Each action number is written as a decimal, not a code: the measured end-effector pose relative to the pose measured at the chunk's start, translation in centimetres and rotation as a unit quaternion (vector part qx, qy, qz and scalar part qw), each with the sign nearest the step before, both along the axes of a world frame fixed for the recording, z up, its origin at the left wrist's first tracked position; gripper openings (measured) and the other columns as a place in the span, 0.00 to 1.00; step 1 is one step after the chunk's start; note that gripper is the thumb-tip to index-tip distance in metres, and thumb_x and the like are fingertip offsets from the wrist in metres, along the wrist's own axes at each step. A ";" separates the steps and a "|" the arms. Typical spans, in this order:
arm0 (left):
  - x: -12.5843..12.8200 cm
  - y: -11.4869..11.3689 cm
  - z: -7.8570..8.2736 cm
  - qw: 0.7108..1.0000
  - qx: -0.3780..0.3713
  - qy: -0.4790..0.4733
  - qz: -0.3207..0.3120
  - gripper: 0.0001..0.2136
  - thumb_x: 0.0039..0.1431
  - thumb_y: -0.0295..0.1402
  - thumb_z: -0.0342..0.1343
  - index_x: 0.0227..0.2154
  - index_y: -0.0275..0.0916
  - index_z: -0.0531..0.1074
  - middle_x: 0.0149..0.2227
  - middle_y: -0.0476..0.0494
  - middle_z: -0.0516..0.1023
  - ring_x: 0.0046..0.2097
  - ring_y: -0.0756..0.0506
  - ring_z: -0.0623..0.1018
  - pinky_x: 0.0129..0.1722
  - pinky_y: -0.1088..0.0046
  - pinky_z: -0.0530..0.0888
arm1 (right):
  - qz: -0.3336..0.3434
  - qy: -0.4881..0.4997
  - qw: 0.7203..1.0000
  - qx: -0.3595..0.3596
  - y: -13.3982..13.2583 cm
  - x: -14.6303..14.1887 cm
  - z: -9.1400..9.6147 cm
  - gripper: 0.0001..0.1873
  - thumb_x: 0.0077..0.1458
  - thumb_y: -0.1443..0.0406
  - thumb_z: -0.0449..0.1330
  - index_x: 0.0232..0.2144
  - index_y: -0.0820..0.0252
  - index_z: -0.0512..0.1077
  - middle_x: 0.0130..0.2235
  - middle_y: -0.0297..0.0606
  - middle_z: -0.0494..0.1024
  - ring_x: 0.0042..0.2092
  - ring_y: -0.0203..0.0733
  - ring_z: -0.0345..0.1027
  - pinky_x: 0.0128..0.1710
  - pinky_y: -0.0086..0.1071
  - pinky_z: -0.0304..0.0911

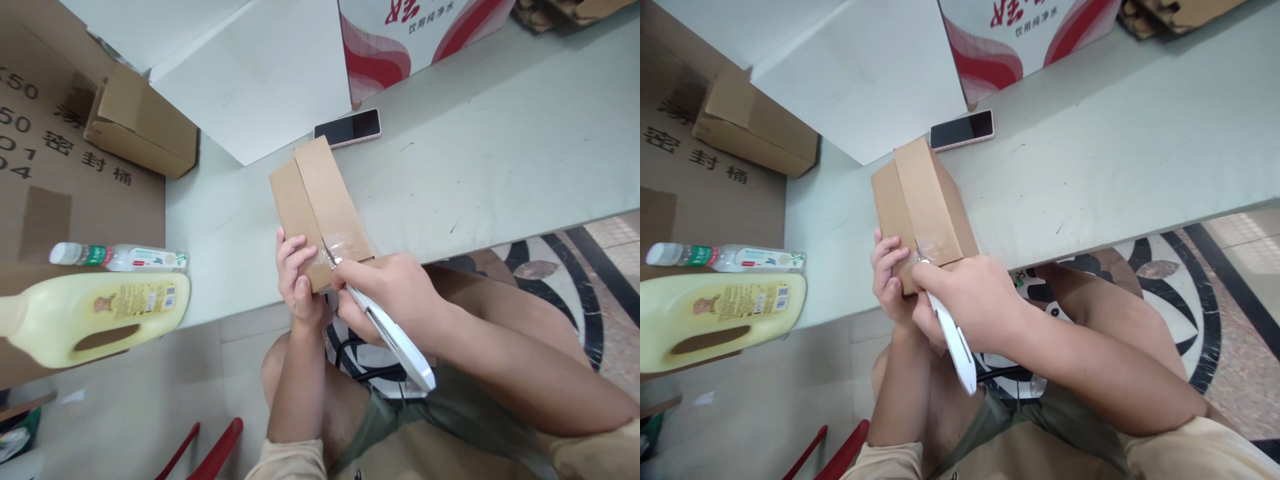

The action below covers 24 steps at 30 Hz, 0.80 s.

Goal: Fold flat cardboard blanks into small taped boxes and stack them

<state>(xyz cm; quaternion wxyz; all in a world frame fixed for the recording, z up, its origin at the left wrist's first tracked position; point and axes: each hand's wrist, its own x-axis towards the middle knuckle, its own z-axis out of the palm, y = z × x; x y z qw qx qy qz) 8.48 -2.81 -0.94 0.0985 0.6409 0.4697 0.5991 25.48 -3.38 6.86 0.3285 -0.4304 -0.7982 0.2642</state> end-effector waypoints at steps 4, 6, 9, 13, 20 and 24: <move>-0.1 0.1 0.0 1.000 0.001 0.004 0.000 0.17 0.68 0.41 0.43 0.42 0.43 0.77 0.50 0.45 0.77 0.63 0.40 0.71 0.72 0.48 0.56 | 0.009 -0.005 1.000 -0.010 0.0 0.0 0.1 0.08 0.53 0.66 0.51 0.27 0.58 0.70 0.19 0.30 0.70 0.20 0.31 0.56 0.23 0.27 0.44; 0.0 0.1 0.0 1.000 0.004 0.000 -0.003 0.17 0.68 0.41 0.43 0.43 0.43 0.77 0.50 0.45 0.77 0.63 0.40 0.71 0.72 0.49 0.56 | 0.009 -0.003 1.000 -0.012 -0.1 0.1 0.1 0.08 0.53 0.66 0.51 0.27 0.58 0.70 0.19 0.30 0.69 0.20 0.31 0.55 0.23 0.27 0.44; 0.1 0.1 0.1 1.000 0.003 -0.003 0.004 0.17 0.68 0.41 0.43 0.42 0.43 0.78 0.49 0.45 0.78 0.64 0.39 0.71 0.72 0.48 0.57 | 0.004 0.005 1.000 -0.009 -0.1 0.1 0.1 0.08 0.52 0.67 0.52 0.26 0.58 0.71 0.19 0.29 0.69 0.20 0.30 0.55 0.22 0.27 0.44; 0.3 0.0 0.2 1.000 -0.002 -0.006 0.016 0.17 0.67 0.42 0.43 0.41 0.42 0.77 0.49 0.44 0.77 0.65 0.38 0.70 0.71 0.47 0.58 | -0.001 0.017 1.000 0.010 -0.1 0.1 0.0 0.08 0.50 0.68 0.52 0.26 0.59 0.71 0.18 0.28 0.69 0.20 0.29 0.53 0.22 0.25 0.43; 0.5 0.0 0.1 1.000 -0.003 0.000 0.024 0.18 0.67 0.43 0.43 0.40 0.42 0.76 0.49 0.43 0.77 0.65 0.37 0.70 0.71 0.47 0.59 | 0.002 0.016 1.000 -0.002 -0.1 0.2 0.2 0.07 0.51 0.67 0.53 0.25 0.59 0.70 0.19 0.28 0.69 0.20 0.29 0.54 0.22 0.25 0.43; 0.5 0.0 0.2 1.000 0.003 0.002 0.019 0.17 0.67 0.41 0.43 0.40 0.43 0.77 0.49 0.45 0.77 0.65 0.39 0.70 0.71 0.48 0.58 | 0.004 0.013 1.000 -0.020 -0.1 0.4 0.2 0.07 0.51 0.66 0.52 0.25 0.59 0.69 0.19 0.29 0.70 0.21 0.30 0.56 0.23 0.26 0.44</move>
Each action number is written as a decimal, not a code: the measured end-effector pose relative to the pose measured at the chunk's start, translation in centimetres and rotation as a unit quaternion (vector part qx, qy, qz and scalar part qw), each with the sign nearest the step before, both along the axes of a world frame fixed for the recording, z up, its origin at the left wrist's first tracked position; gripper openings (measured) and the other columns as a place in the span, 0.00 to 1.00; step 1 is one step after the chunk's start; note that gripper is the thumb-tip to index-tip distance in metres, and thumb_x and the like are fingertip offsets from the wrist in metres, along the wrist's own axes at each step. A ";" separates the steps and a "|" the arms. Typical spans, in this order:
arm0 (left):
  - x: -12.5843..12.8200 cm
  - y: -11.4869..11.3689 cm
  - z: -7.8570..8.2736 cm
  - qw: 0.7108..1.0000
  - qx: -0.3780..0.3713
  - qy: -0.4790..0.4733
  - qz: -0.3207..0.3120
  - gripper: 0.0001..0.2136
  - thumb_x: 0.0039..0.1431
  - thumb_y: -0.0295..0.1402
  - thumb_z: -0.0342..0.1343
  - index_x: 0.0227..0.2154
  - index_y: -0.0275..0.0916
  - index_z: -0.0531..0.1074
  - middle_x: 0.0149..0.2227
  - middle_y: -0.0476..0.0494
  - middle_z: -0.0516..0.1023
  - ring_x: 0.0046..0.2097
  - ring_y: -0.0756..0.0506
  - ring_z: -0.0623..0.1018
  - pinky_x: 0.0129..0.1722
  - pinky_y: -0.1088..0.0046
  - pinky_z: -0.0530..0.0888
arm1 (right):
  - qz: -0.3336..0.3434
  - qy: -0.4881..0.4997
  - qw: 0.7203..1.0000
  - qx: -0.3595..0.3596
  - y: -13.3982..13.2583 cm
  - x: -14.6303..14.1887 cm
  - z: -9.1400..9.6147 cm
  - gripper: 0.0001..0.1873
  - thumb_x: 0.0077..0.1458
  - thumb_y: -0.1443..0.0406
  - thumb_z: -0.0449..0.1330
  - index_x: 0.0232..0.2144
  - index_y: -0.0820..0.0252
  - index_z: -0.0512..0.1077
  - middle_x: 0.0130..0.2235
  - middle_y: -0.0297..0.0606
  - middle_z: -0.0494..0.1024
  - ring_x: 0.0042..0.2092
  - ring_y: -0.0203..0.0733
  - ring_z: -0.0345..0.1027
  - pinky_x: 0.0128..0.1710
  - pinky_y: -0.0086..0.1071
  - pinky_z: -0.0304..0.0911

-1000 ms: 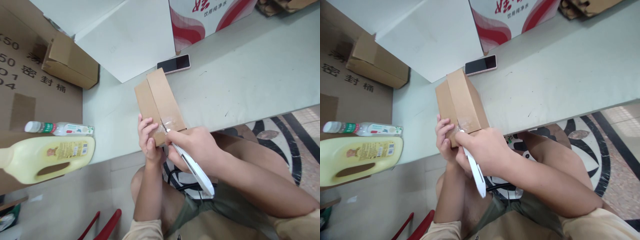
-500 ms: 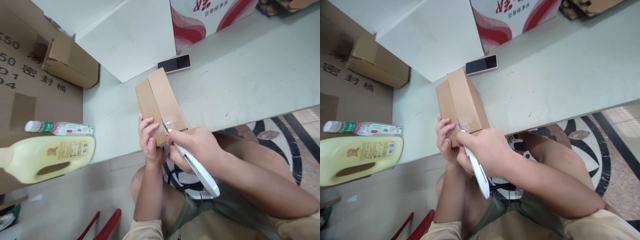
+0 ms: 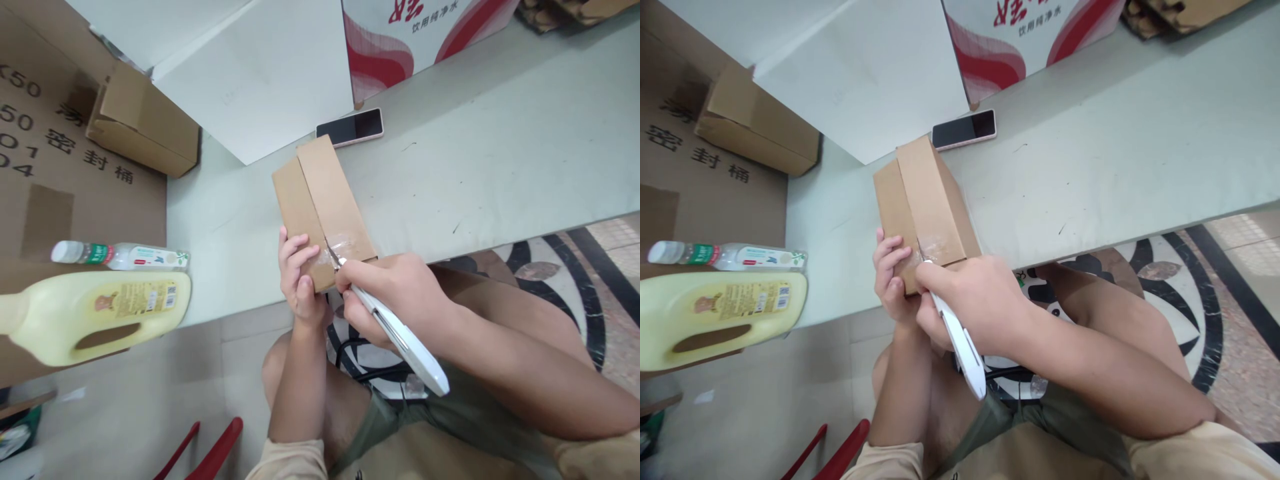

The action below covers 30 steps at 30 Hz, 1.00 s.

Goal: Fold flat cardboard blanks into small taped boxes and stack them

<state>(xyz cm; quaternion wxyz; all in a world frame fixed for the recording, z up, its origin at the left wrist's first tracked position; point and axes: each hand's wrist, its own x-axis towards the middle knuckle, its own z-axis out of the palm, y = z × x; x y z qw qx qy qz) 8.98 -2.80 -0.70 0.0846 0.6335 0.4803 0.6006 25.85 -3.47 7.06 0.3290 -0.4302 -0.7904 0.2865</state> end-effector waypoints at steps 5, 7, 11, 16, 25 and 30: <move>-0.1 0.1 0.1 1.000 0.003 0.000 -0.009 0.16 0.67 0.40 0.43 0.42 0.43 0.77 0.50 0.46 0.78 0.64 0.41 0.71 0.72 0.50 0.57 | -0.002 0.008 1.000 0.004 0.0 0.0 0.0 0.07 0.51 0.67 0.52 0.25 0.59 0.69 0.19 0.28 0.69 0.20 0.29 0.55 0.23 0.25 0.45; -0.1 0.1 0.1 1.000 0.007 -0.006 -0.021 0.16 0.67 0.39 0.44 0.42 0.44 0.78 0.50 0.46 0.78 0.62 0.42 0.72 0.73 0.51 0.56 | -0.003 0.015 1.000 0.010 0.0 0.0 0.1 0.07 0.51 0.67 0.52 0.25 0.59 0.70 0.18 0.28 0.68 0.20 0.28 0.54 0.22 0.25 0.45; -0.1 0.2 0.1 1.000 0.008 -0.012 -0.028 0.17 0.67 0.39 0.44 0.43 0.44 0.78 0.50 0.47 0.78 0.62 0.42 0.72 0.73 0.51 0.56 | -0.007 0.017 1.000 0.020 0.0 0.0 0.1 0.07 0.51 0.68 0.52 0.25 0.59 0.70 0.18 0.28 0.69 0.20 0.28 0.54 0.22 0.25 0.45; -0.1 0.1 0.1 1.000 0.002 -0.003 -0.012 0.17 0.67 0.41 0.43 0.42 0.43 0.77 0.49 0.46 0.78 0.62 0.41 0.73 0.73 0.49 0.57 | -0.006 0.018 1.000 0.015 -0.1 0.2 0.1 0.08 0.51 0.68 0.52 0.25 0.59 0.70 0.18 0.28 0.69 0.20 0.29 0.55 0.22 0.25 0.45; -0.2 0.1 0.0 1.000 0.008 -0.006 -0.022 0.17 0.68 0.40 0.44 0.42 0.43 0.77 0.49 0.46 0.78 0.60 0.42 0.73 0.73 0.49 0.56 | -0.004 0.014 1.000 0.020 -0.1 0.2 0.1 0.07 0.51 0.68 0.52 0.24 0.60 0.69 0.18 0.28 0.67 0.20 0.28 0.54 0.22 0.25 0.44; -0.1 0.2 0.1 1.000 0.012 0.001 -0.015 0.17 0.68 0.40 0.43 0.42 0.42 0.77 0.49 0.46 0.78 0.59 0.42 0.74 0.72 0.49 0.57 | 0.000 0.018 1.000 0.018 -0.1 0.3 0.2 0.08 0.52 0.68 0.52 0.24 0.61 0.69 0.18 0.28 0.66 0.20 0.27 0.52 0.22 0.24 0.44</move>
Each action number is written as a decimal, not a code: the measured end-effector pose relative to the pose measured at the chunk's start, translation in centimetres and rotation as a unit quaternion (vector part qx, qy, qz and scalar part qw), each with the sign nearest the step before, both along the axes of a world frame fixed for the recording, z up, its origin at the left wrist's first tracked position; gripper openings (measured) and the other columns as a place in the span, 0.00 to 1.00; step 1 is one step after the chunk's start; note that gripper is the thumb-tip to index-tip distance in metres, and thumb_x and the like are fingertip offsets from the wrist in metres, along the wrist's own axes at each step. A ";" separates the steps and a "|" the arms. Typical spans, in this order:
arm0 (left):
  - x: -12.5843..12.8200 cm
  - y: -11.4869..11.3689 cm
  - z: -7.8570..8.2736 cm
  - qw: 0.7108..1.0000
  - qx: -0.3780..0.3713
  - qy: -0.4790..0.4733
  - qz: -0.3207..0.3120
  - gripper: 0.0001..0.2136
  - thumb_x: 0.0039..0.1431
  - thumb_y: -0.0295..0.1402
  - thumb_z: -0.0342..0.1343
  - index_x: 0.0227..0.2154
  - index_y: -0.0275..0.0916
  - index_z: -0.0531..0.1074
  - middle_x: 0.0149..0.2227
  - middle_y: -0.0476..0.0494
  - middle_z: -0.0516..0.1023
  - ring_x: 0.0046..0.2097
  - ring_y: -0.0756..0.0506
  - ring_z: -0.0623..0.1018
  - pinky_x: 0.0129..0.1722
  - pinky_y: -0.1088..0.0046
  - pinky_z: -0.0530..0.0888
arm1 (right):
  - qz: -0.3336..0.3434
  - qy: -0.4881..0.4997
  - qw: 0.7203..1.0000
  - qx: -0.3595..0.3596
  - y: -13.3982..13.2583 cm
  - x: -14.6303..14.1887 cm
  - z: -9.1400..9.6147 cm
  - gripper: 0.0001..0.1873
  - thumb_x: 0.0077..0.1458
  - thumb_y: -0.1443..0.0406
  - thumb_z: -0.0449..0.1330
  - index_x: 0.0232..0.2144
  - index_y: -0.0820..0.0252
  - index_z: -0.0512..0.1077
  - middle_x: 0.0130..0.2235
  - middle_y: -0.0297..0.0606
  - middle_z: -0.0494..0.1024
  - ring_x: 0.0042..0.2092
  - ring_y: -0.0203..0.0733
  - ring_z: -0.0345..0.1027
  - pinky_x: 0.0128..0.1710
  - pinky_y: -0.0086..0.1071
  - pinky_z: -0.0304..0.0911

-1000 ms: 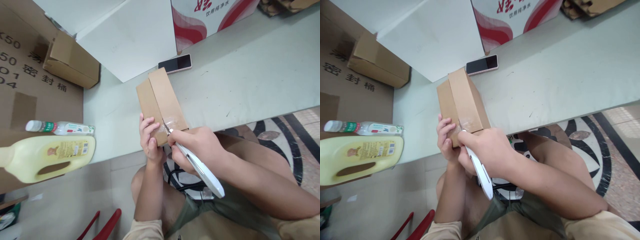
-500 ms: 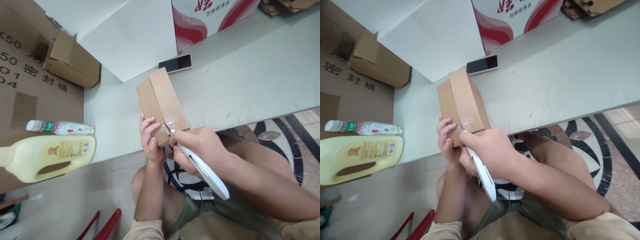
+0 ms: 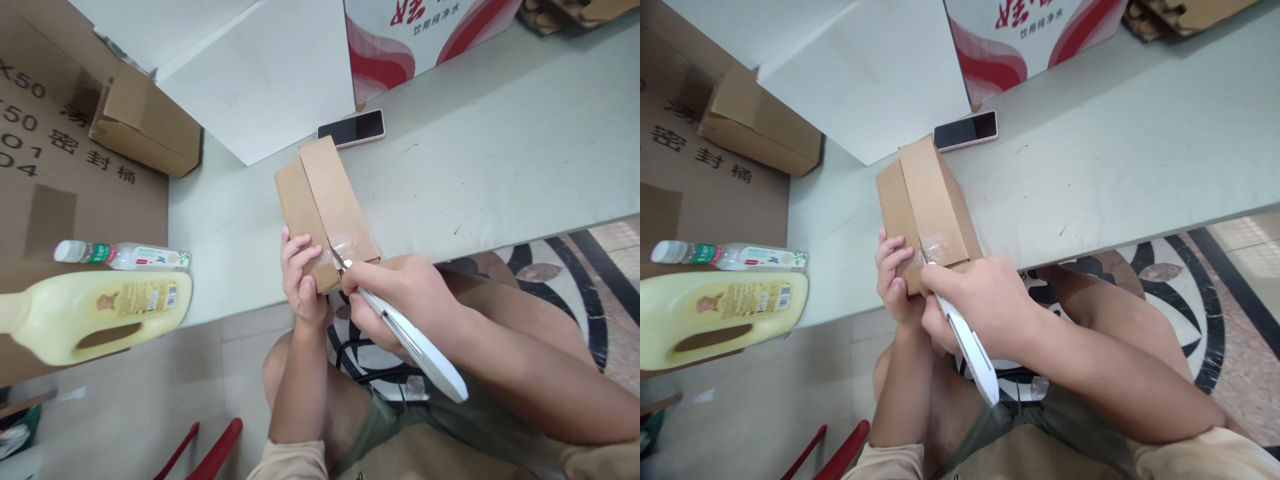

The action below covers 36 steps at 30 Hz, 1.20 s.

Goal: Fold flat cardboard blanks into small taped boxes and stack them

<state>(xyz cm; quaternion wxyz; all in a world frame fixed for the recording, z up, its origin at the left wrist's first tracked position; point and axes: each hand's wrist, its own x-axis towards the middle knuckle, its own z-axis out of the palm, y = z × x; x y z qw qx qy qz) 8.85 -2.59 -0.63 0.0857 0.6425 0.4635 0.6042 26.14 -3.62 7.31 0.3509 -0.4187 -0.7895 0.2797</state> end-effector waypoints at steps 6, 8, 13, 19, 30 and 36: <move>0.1 0.0 0.0 1.000 0.002 -0.010 -0.007 0.17 0.68 0.40 0.43 0.42 0.42 0.77 0.49 0.47 0.78 0.60 0.42 0.74 0.72 0.50 0.57 | 0.004 0.013 1.000 0.000 0.1 0.0 0.1 0.08 0.52 0.69 0.52 0.24 0.61 0.69 0.18 0.28 0.65 0.19 0.27 0.52 0.22 0.25 0.44; 0.1 0.0 0.0 1.000 0.003 -0.013 -0.007 0.17 0.68 0.39 0.44 0.42 0.42 0.78 0.49 0.47 0.78 0.60 0.42 0.74 0.72 0.50 0.57 | 0.003 0.022 1.000 0.008 0.1 0.1 0.1 0.08 0.52 0.69 0.52 0.23 0.61 0.69 0.18 0.28 0.64 0.19 0.27 0.52 0.22 0.25 0.44; -0.1 -0.1 -0.2 1.000 -0.004 -0.011 -0.006 0.17 0.67 0.40 0.44 0.43 0.43 0.78 0.50 0.46 0.78 0.63 0.40 0.72 0.72 0.49 0.57 | -0.001 0.034 0.999 0.023 0.0 0.3 0.1 0.09 0.52 0.70 0.52 0.23 0.61 0.69 0.17 0.28 0.64 0.20 0.27 0.52 0.22 0.24 0.46; -0.2 -0.1 -0.3 1.000 -0.002 -0.020 -0.014 0.17 0.67 0.39 0.43 0.44 0.43 0.78 0.51 0.47 0.78 0.62 0.42 0.72 0.73 0.50 0.56 | 0.021 0.057 0.998 0.020 -0.1 0.7 -0.2 0.08 0.52 0.70 0.53 0.23 0.60 0.68 0.18 0.27 0.63 0.20 0.27 0.52 0.22 0.24 0.49; -0.1 -0.1 -0.3 0.999 -0.004 -0.035 -0.008 0.16 0.66 0.37 0.44 0.42 0.43 0.78 0.50 0.47 0.78 0.62 0.42 0.72 0.73 0.50 0.56 | -0.014 0.090 0.994 0.055 0.1 1.6 0.2 0.09 0.54 0.71 0.52 0.23 0.58 0.65 0.18 0.28 0.63 0.20 0.29 0.52 0.23 0.25 0.53; -0.3 -0.1 -0.5 0.999 -0.011 -0.032 -0.012 0.17 0.66 0.38 0.43 0.43 0.44 0.78 0.51 0.47 0.77 0.63 0.41 0.71 0.73 0.48 0.55 | -0.004 0.077 0.994 0.081 0.4 1.3 -0.9 0.09 0.50 0.72 0.53 0.20 0.59 0.65 0.17 0.27 0.61 0.19 0.28 0.50 0.22 0.26 0.50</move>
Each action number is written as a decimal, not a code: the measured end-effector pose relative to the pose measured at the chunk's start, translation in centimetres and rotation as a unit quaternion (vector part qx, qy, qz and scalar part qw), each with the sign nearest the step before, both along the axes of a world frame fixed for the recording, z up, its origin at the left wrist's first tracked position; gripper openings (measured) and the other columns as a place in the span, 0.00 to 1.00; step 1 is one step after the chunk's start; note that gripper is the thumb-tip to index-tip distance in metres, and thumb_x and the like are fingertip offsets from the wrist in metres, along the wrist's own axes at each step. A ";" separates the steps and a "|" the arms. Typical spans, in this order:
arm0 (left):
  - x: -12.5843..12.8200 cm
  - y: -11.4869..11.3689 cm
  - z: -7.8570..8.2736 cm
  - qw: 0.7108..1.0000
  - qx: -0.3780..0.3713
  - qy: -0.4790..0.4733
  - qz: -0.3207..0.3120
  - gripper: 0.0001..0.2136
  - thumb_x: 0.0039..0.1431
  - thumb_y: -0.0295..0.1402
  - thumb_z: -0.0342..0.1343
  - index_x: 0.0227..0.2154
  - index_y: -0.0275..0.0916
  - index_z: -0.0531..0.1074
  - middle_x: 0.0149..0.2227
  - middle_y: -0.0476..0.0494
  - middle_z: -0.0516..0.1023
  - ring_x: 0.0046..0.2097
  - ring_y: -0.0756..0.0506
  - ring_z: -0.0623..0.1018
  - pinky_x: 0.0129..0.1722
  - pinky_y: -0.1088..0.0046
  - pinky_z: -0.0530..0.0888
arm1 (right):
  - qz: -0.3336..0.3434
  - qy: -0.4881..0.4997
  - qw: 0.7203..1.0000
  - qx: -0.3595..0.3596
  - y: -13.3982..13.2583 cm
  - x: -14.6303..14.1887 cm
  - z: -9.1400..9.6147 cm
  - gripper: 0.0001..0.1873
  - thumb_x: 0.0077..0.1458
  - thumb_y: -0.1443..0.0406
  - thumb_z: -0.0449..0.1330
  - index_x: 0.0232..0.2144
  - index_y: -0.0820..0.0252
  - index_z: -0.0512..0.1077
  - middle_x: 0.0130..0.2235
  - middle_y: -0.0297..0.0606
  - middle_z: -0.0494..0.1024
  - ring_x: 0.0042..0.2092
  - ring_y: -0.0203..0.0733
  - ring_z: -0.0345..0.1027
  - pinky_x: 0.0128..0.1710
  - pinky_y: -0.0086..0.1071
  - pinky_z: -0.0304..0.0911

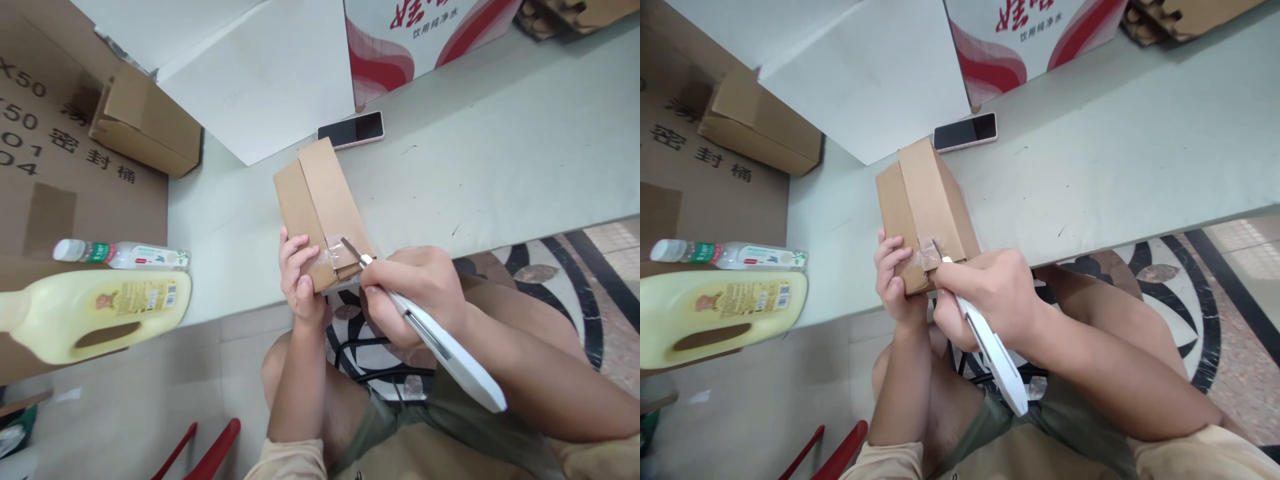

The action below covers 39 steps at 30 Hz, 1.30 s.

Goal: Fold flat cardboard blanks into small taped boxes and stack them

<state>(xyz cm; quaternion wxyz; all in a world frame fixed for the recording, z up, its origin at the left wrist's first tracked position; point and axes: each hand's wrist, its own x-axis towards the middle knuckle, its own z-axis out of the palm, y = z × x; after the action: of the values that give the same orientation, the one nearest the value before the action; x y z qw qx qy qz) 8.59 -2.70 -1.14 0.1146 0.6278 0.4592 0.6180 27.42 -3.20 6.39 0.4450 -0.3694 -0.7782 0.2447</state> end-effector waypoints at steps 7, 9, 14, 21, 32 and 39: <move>0.4 0.0 0.3 1.000 -0.002 -0.011 0.009 0.16 0.65 0.37 0.44 0.41 0.43 0.78 0.49 0.47 0.78 0.63 0.41 0.71 0.73 0.50 0.55 | 0.003 -0.012 1.000 0.000 -0.2 -0.1 0.0 0.09 0.49 0.70 0.52 0.20 0.59 0.66 0.17 0.28 0.62 0.20 0.29 0.52 0.23 0.28 0.49; 0.4 0.0 0.3 1.000 -0.001 -0.011 0.007 0.16 0.65 0.37 0.44 0.41 0.43 0.78 0.49 0.46 0.78 0.62 0.41 0.71 0.73 0.50 0.55 | -0.005 -0.026 1.000 0.000 -0.3 -0.2 0.0 0.09 0.50 0.70 0.53 0.20 0.59 0.67 0.17 0.29 0.63 0.20 0.29 0.53 0.23 0.28 0.48; 0.3 0.0 0.4 1.000 -0.003 -0.008 0.007 0.17 0.65 0.36 0.43 0.41 0.43 0.79 0.49 0.46 0.78 0.63 0.41 0.70 0.73 0.51 0.55 | -0.005 -0.036 0.999 -0.008 -0.3 -0.2 0.3 0.10 0.50 0.70 0.52 0.20 0.60 0.68 0.17 0.29 0.63 0.20 0.29 0.53 0.23 0.28 0.47; 0.3 0.0 0.2 1.000 -0.001 -0.010 0.006 0.17 0.64 0.34 0.43 0.40 0.43 0.79 0.49 0.47 0.77 0.62 0.42 0.72 0.74 0.50 0.54 | -0.013 -0.039 0.999 -0.014 -0.3 -0.3 0.2 0.09 0.51 0.70 0.53 0.21 0.60 0.68 0.17 0.29 0.64 0.20 0.29 0.52 0.23 0.28 0.47; 0.3 0.0 0.2 1.000 -0.003 -0.004 0.024 0.17 0.63 0.35 0.42 0.39 0.43 0.78 0.48 0.46 0.77 0.62 0.41 0.72 0.72 0.47 0.57 | 0.002 -0.037 0.998 -0.047 -0.2 -0.3 0.2 0.08 0.50 0.70 0.52 0.21 0.58 0.63 0.17 0.29 0.62 0.20 0.31 0.51 0.23 0.30 0.45; 0.5 0.0 0.2 0.999 -0.008 -0.020 0.023 0.17 0.62 0.33 0.42 0.39 0.43 0.78 0.49 0.46 0.77 0.63 0.40 0.70 0.73 0.48 0.55 | 0.015 -0.027 0.998 -0.062 0.0 -0.2 -0.1 0.08 0.50 0.71 0.52 0.21 0.58 0.61 0.17 0.29 0.61 0.21 0.30 0.51 0.24 0.28 0.47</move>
<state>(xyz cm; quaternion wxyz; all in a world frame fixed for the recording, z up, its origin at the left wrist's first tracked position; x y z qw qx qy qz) 9.08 -2.73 -0.96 0.1143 0.6036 0.4765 0.6289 27.20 -3.20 6.25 0.3964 -0.3908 -0.7786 0.2898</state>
